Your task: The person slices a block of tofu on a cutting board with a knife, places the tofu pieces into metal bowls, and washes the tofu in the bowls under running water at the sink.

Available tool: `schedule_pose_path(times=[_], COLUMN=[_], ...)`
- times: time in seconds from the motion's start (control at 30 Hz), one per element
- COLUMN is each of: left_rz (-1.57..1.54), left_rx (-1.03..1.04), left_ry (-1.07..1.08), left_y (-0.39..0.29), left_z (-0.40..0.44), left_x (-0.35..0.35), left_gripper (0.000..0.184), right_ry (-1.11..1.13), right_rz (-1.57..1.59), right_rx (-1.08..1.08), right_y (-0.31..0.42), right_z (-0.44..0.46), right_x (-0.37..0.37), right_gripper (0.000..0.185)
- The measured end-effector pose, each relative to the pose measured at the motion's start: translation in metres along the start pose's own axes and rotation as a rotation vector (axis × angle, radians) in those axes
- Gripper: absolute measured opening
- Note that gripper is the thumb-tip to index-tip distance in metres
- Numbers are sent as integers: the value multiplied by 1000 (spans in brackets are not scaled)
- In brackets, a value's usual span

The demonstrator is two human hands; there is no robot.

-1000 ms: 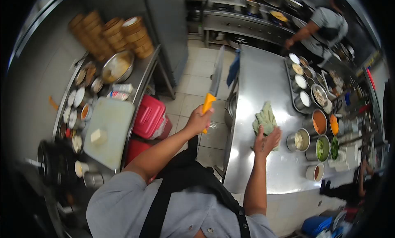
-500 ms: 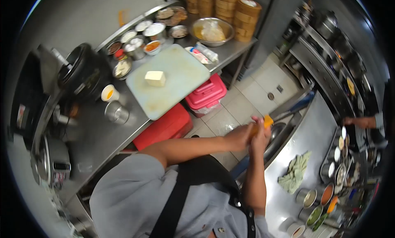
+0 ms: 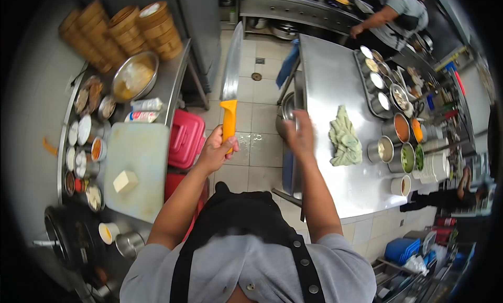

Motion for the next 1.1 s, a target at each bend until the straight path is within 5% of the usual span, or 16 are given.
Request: schedule_pose_path(times=[0.03, 0.1, 0.17, 0.2, 0.33, 0.47, 0.53, 0.6, 0.63, 0.7, 0.77, 0.87, 0.97, 1.0, 1.1], left_rz=[2, 0, -3, -2, -1, 128, 329, 374, 392, 193, 528, 583, 501, 332, 90], left_rx=[-2, -10, -33, -39, -13, 14, 87, 377, 532, 166, 401, 213, 302, 562, 141], left_ry=[27, 52, 105, 129, 210, 144, 58, 21, -2, 168, 210, 288, 341, 276, 385], left_y=[1, 7, 19, 20, 10, 2, 8, -11, -21, 32, 1, 8, -10, -40, -27], left_z=[8, 18, 32, 42, 75, 106, 122, 115, 110, 126, 107, 103, 94, 82, 81], left_x=[11, 26, 54, 70, 144, 220, 254, 292, 309, 324, 338, 342, 351, 350, 350], left_gripper=[31, 35, 38, 40, 44, 41, 41, 43, 45, 43, 39, 43, 44, 46, 38], right_ry=[-249, -393, -229, -169, -285, -534, -449, -290, -302, -281, -218, -319, -346, -329, -311], right_rz=[-273, -836, -752, -742, -566, 206, 222, 273, 35, 11, 390, 287, 467, 523, 511], right_rx=[104, 439, 828, 784, 502, 357, 307, 318, 258, 201, 436, 308, 197, 175, 117], right_y=[-49, -146, -161, -168, -138, -141, -107, -89, -67, -34, -56, -54, -65, -68, -68], right_z=[-19, -76, -105, -107, -90, -73, -60, -55, -55, -50, -55, -55, -51, -51, -46], right_x=[-60, -151, -191, -197, -233, -251, -237, -200, -184, -177, -174, -193, -203, -207, -217], right_gripper=[52, 64, 60, 42, 25, 21, 28, 45, 52, 56, 60, 51, 39, 40, 39])
Point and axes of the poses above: each hand's wrist, its own z-axis towards the middle knuckle, its own x-axis out of the palm, y = z × x, the point moved 10 cm from there along z, towards the middle knuckle, and after that the axes turned 6 degrees about z, right-handed, at the moved point
